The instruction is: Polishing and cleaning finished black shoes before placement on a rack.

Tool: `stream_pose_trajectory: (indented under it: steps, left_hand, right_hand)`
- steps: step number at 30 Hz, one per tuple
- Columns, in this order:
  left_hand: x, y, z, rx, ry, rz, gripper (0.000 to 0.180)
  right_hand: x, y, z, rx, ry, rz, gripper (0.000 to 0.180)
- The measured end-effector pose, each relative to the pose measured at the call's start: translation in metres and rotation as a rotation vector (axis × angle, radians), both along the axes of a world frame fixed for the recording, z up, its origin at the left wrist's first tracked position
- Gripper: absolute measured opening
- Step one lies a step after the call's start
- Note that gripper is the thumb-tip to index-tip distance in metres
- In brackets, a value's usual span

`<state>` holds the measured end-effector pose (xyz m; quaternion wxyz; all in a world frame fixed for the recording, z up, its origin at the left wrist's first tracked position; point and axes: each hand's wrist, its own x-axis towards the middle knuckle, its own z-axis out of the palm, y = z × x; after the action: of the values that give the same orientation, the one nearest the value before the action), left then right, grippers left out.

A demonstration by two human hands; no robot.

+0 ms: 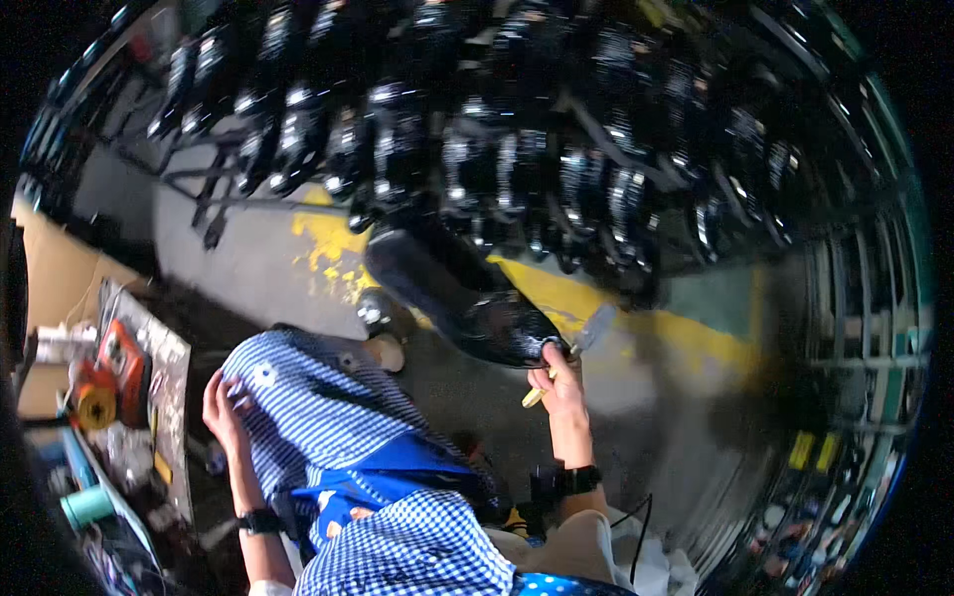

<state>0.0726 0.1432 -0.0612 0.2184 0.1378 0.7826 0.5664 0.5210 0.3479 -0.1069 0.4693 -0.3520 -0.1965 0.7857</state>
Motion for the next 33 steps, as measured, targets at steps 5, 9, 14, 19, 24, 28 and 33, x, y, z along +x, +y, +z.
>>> stream_pose_trajectory:
  steps: [5, 9, 14, 19, 24, 28, 33]
  left_hand:
    - [0.031, 0.031, 0.042, 0.125, -0.438, -0.125, 0.057]
    - [0.024, 0.01, 0.037, 0.29, -0.574, -0.202, 0.063]
    - [0.03, -0.005, 0.048, 0.321, -0.533, -0.196, 0.063]
    - [0.039, -0.009, 0.052, 0.23, 0.216, -0.087, 0.033]
    - [0.064, 0.008, 0.082, 0.153, 0.178, -0.36, 0.046]
    - [0.087, 0.028, 0.076, 0.311, 0.207, -0.203, 0.066]
    - [0.086, 0.036, 0.058, 0.379, 0.138, -0.046, 0.053]
  right_hand:
    - [-0.1, -0.009, 0.072, 0.006, -0.512, 0.323, 0.021]
    - [-0.139, -0.019, 0.099, 0.415, -0.654, 0.372, 0.035]
    - [-0.17, -0.028, 0.122, 0.828, -0.783, 0.349, 0.033]
    - [-0.179, -0.034, 0.132, 0.885, -0.878, 0.354, 0.033]
    - [-0.195, -0.048, 0.157, 0.902, -0.912, 0.418, 0.035]
    - [-0.205, -0.061, 0.162, 0.953, -0.836, 0.361, 0.036]
    - [-0.206, -0.072, 0.164, 1.009, -0.862, 0.347, 0.035]
